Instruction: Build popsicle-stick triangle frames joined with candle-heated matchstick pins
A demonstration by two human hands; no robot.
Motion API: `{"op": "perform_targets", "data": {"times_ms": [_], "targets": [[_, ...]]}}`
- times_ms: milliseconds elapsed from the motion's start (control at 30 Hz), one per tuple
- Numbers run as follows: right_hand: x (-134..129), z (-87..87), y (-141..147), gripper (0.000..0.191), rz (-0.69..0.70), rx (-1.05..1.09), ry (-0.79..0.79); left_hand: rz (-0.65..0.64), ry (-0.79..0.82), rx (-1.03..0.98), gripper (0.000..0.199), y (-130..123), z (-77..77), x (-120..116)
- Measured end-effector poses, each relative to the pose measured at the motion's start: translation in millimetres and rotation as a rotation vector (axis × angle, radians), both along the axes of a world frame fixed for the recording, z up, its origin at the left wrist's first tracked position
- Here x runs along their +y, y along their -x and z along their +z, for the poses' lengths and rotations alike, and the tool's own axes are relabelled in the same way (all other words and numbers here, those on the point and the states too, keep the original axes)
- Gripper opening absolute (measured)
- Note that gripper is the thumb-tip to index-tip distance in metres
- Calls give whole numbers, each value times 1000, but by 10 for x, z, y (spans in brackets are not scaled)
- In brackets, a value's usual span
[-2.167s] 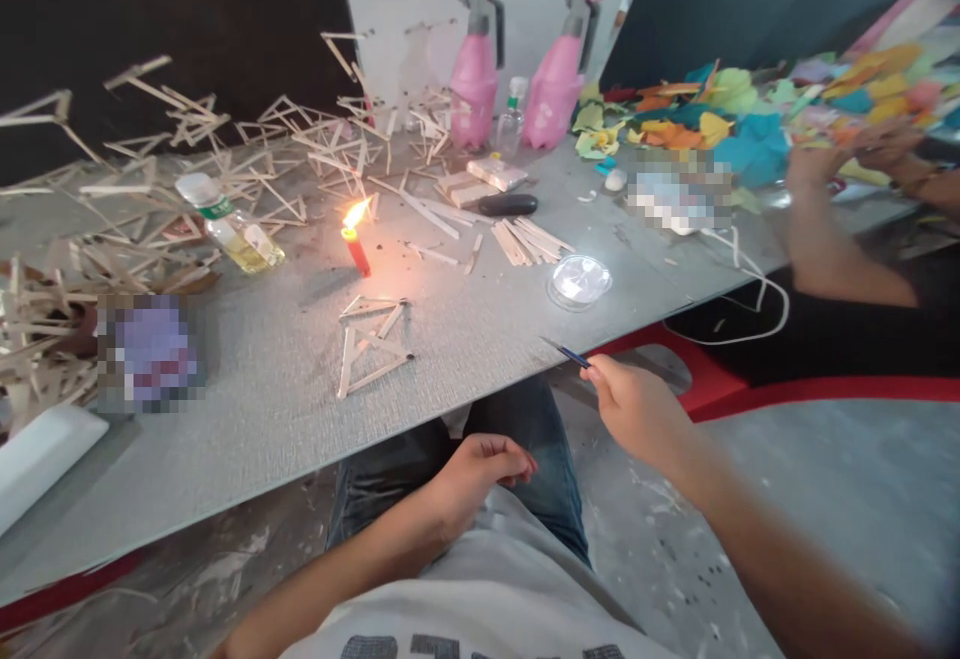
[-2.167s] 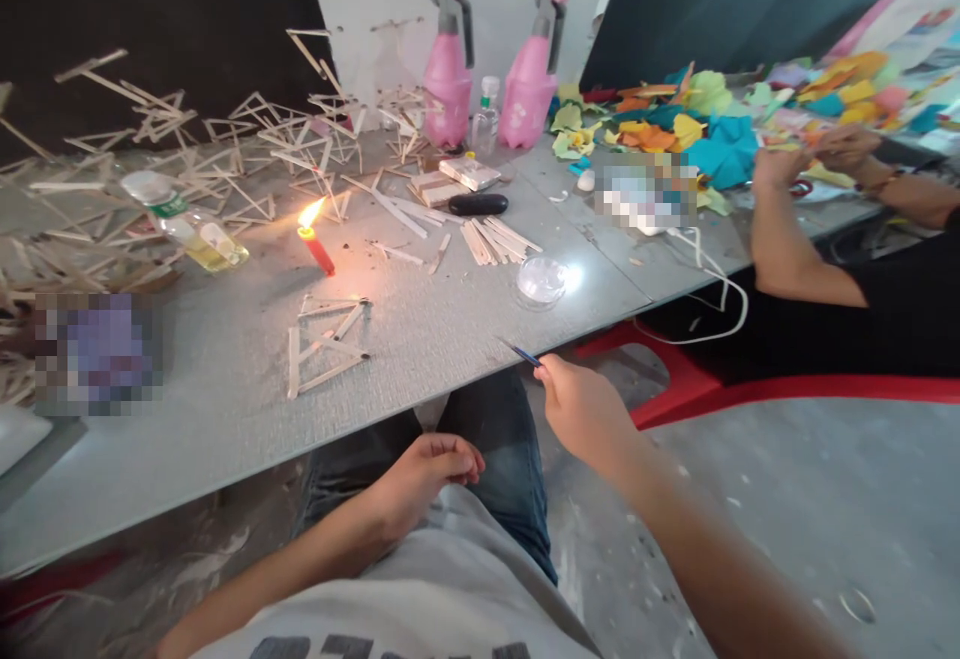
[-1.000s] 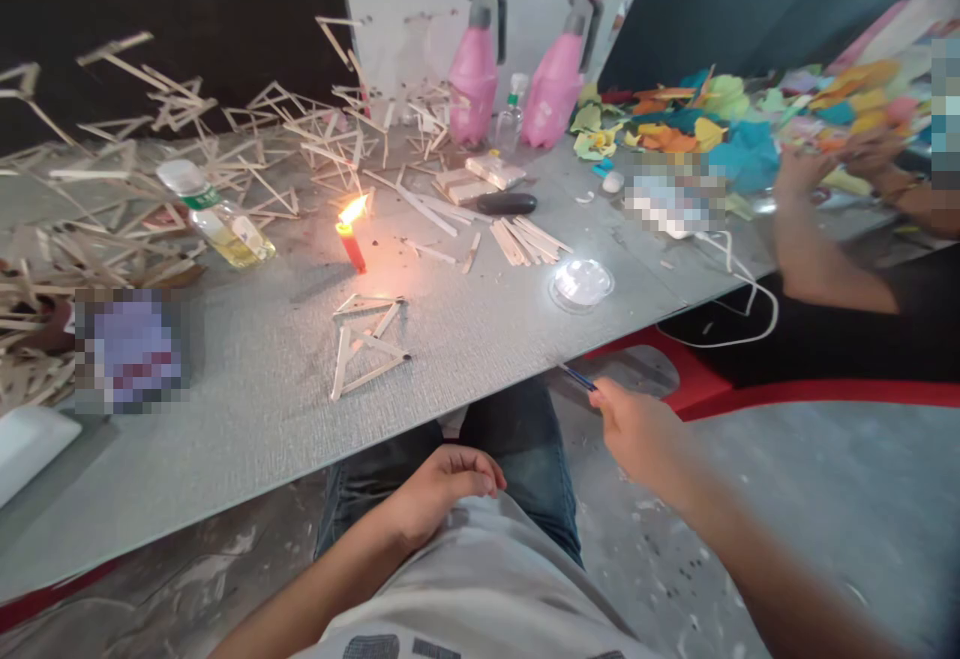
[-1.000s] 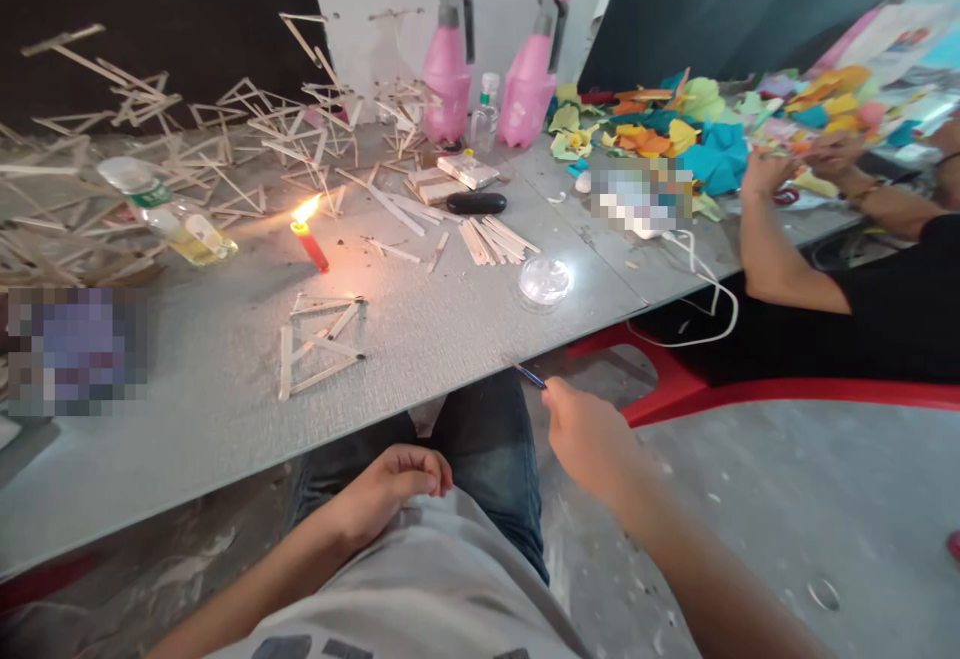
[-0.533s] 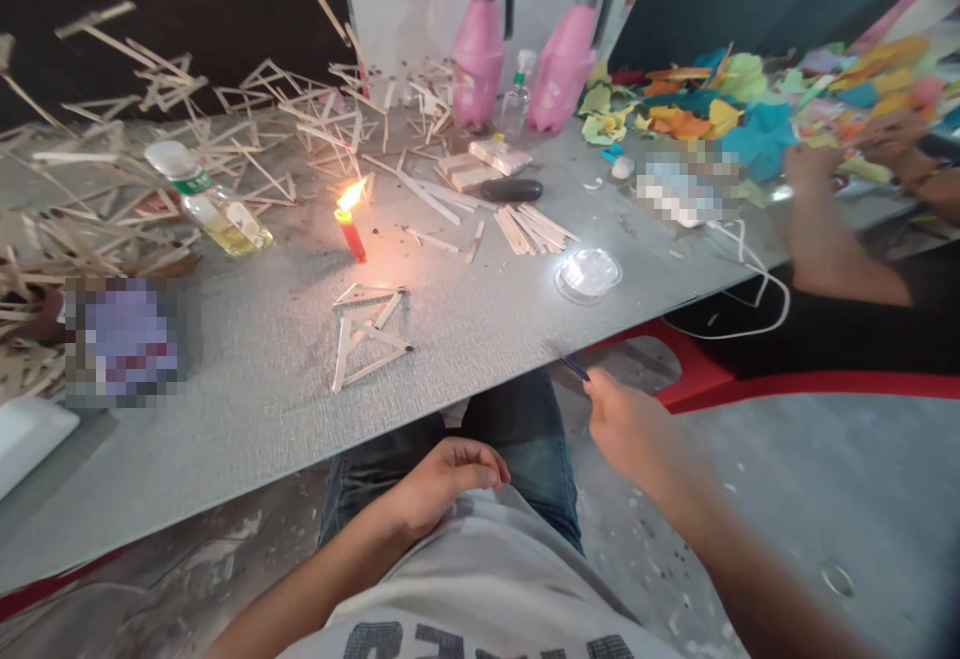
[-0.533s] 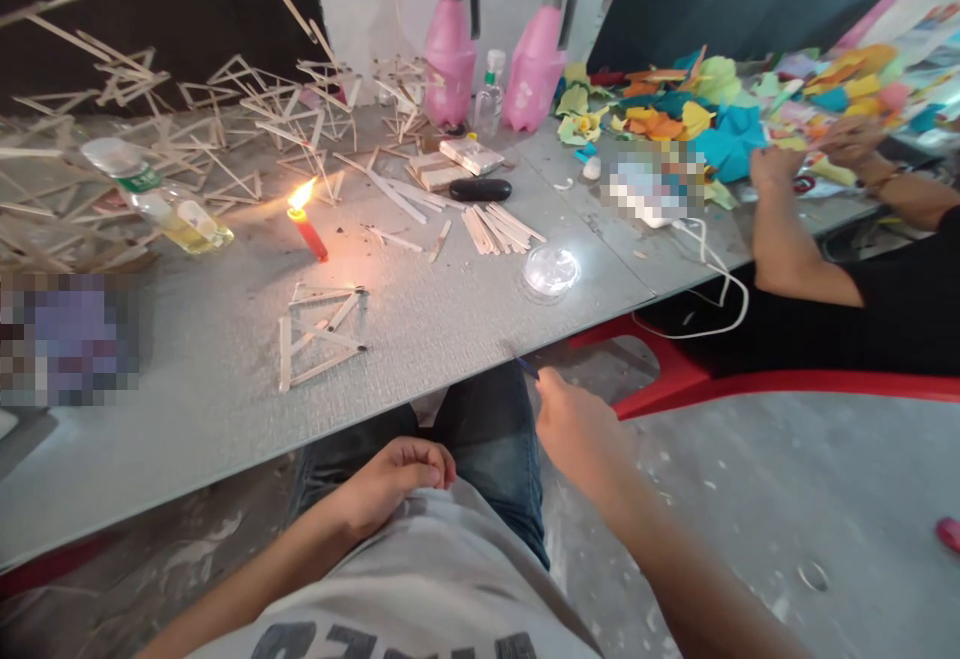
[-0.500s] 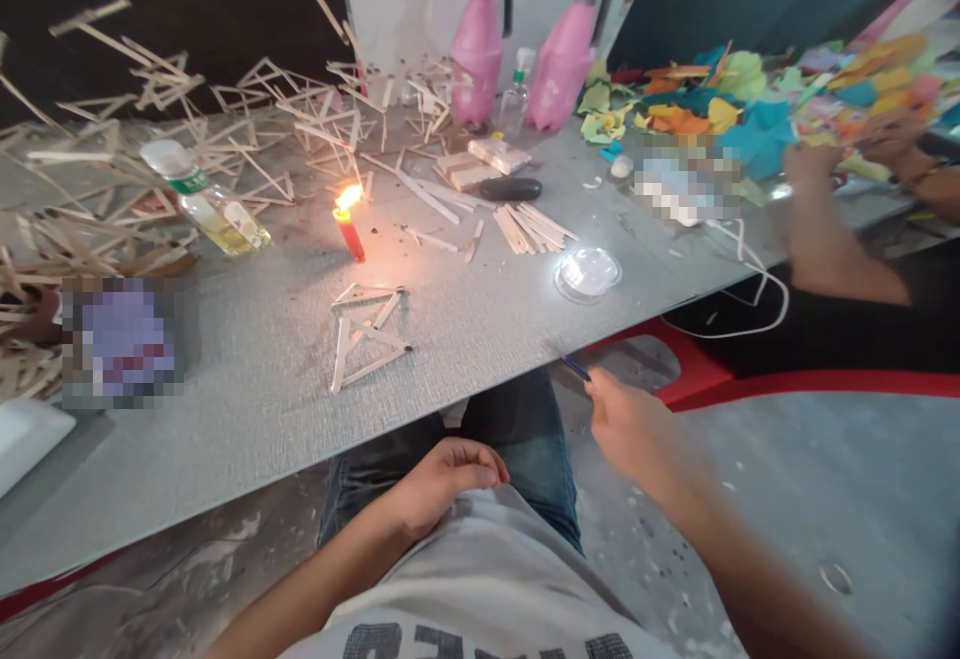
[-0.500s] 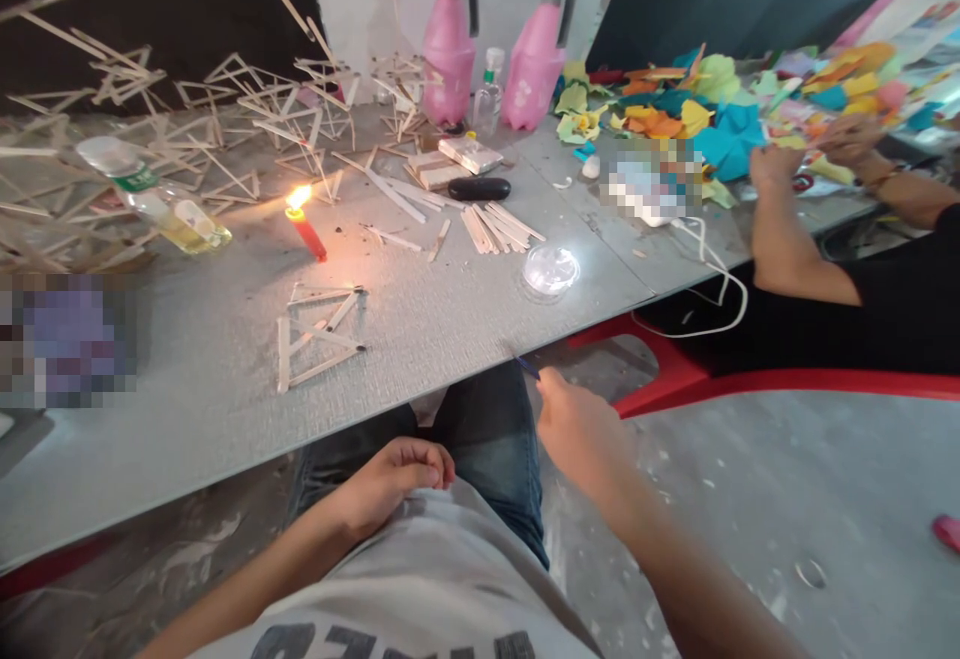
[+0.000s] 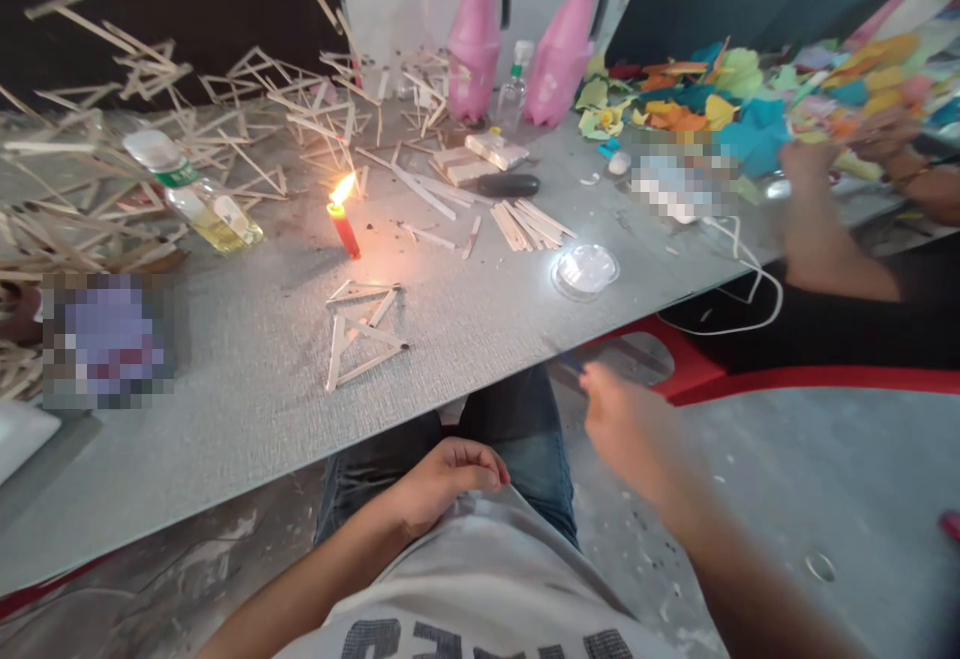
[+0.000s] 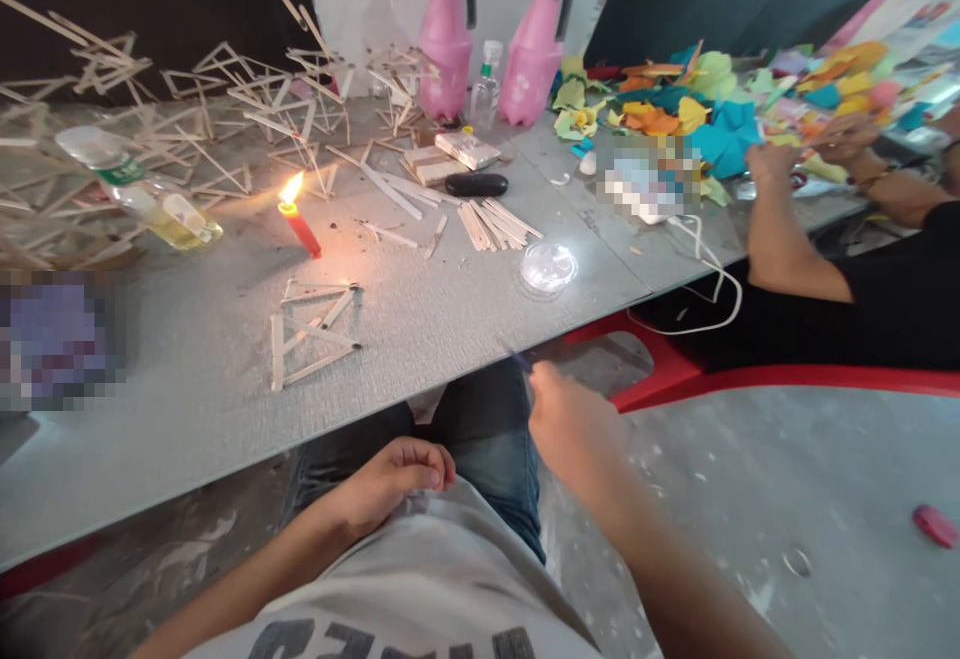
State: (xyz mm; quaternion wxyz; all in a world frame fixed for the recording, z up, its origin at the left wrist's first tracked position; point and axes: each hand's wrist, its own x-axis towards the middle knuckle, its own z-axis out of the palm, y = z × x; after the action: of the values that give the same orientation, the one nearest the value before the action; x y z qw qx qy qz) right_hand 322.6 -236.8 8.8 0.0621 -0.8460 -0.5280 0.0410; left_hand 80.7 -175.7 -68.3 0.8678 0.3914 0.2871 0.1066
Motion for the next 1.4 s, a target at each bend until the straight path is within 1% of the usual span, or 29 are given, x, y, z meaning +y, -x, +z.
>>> {"op": "perform_targets", "data": {"times_ms": [33,100,167,233,300,400,467,533,600,633,700,767,833,900,967,1033,1067,1100,1133,1167,1200,1233,1267,1333,1367,1400], "targets": [[8,-25,37,20,-12,-2,107,-4,5,-3,17,-5,5,0],[10,-60,76,19,-35,-2,226,-15,12,-12,18,-11,8,1],[-6,-78,61,19,-46,5,239,-19,14,-23,18,-14,7,4],[-32,-91,2,19,-37,20,212,-15,11,-30,19,-16,3,6],[-57,-104,-79,20,-25,43,123,-10,7,-34,19,-11,2,4],[-70,-86,-176,25,-31,103,-134,-20,2,-73,20,38,38,-2],[-45,-41,-203,30,-34,139,-286,-23,-23,-140,20,131,129,9],[22,7,-205,30,-25,145,-378,3,-79,-209,22,291,297,53],[141,26,-192,27,28,130,-434,112,-99,-242,27,517,535,144],[222,19,-182,26,78,123,-448,200,-118,-278,31,647,669,208],[429,-32,-157,25,200,97,-441,458,-193,-348,32,918,938,364],[678,-112,-128,25,292,32,-393,779,-283,-373,27,1168,1170,548],[937,-194,-106,24,322,-50,-338,972,-393,-388,24,1360,1333,751],[1170,-257,-109,23,318,-112,-306,1114,-450,-294,25,1475,1413,969],[1353,-296,-144,24,323,-152,-296,1201,-477,-210,29,1508,1415,1199],[1479,-316,-182,26,346,-180,-291,1219,-481,-153,28,1477,1351,1440],[1521,-319,-186,26,353,-190,-297,1213,-509,-121,27,1444,1298,1561],[1550,-316,-170,26,359,-192,-313,1209,-586,-75,26,1406,1232,1681],[1564,-306,-128,26,365,-180,-344,1194,-713,4,24,1367,1156,1795],[1565,-288,-56,25,379,-151,-384,1208,-877,99,24,1329,1073,1899],[1554,-262,45,25,411,-95,-428,1225,-940,136,24,1296,985,1989],[1533,-228,171,22,472,0,-476,1225,-968,161,24,1269,897,2060],[1506,-189,314,20,572,108,-470,1221,-990,187,24,1248,813,2109],[1456,-108,613,21,748,250,-361,1187,-1018,231,22,1221,675,2142],[1443,-75,750,23,801,300,-289,1159,-1027,247,22,1212,629,2132],[1442,-50,866,25,823,334,-232,1123,-1034,257,23,1203,599,2110]]}}
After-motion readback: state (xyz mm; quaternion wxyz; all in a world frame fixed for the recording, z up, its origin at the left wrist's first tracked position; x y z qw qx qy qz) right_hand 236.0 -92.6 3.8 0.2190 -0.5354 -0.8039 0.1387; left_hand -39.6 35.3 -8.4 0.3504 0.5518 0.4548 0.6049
